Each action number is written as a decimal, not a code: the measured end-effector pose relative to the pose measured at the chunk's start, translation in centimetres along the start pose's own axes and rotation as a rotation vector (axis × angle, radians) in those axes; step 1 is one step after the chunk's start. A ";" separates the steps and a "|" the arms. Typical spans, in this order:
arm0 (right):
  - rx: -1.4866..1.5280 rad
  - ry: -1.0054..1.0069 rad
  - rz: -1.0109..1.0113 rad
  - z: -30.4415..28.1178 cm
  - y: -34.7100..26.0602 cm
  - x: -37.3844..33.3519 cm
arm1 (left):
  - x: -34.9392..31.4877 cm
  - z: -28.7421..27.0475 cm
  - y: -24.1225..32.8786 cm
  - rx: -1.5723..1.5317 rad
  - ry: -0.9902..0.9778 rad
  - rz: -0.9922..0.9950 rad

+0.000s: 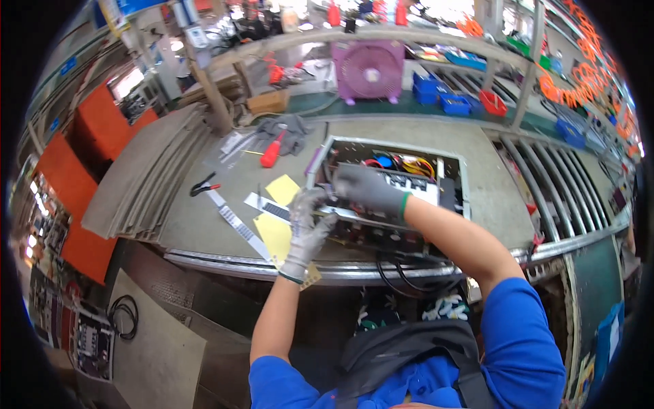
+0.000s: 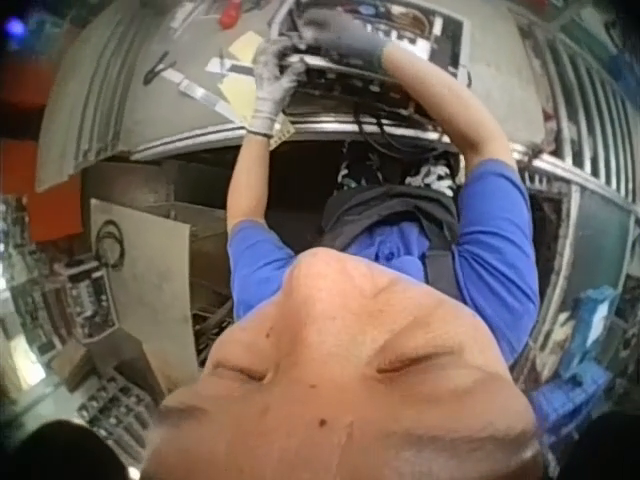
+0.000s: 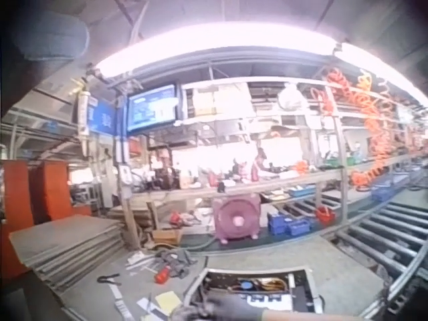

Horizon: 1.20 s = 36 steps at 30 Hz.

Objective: Apply adhesive or sealant to internal components and adjust wiring inside an electronic housing on an assembly line.

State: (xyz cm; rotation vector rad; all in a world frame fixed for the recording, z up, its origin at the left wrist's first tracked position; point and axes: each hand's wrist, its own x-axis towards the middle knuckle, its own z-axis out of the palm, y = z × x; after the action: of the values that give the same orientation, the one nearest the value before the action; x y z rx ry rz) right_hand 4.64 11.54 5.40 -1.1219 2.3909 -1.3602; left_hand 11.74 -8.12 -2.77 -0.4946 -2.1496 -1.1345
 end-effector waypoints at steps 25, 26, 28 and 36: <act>-0.043 0.589 -0.052 -3.8 8.0 -31.5 | -4.8 -1.6 -6.9 0.476 -0.124 -0.193; -0.065 0.696 -0.095 -4.4 7.7 -32.7 | -2.7 -1.7 -5.2 0.278 -0.167 -0.339; -0.065 0.760 -0.045 -5.2 8.2 -35.7 | 3.2 -2.5 0.6 0.039 -0.311 -0.476; 0.261 1.060 0.308 -3.3 7.2 -43.7 | 23.1 -0.1 -0.4 -0.313 -0.543 -0.561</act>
State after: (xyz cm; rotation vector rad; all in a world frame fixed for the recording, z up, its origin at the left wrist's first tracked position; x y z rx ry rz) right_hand 29.99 45.66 -7.45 0.1434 2.6326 -2.4219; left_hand -4.98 -7.77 13.10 -0.3680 -2.6894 -1.8312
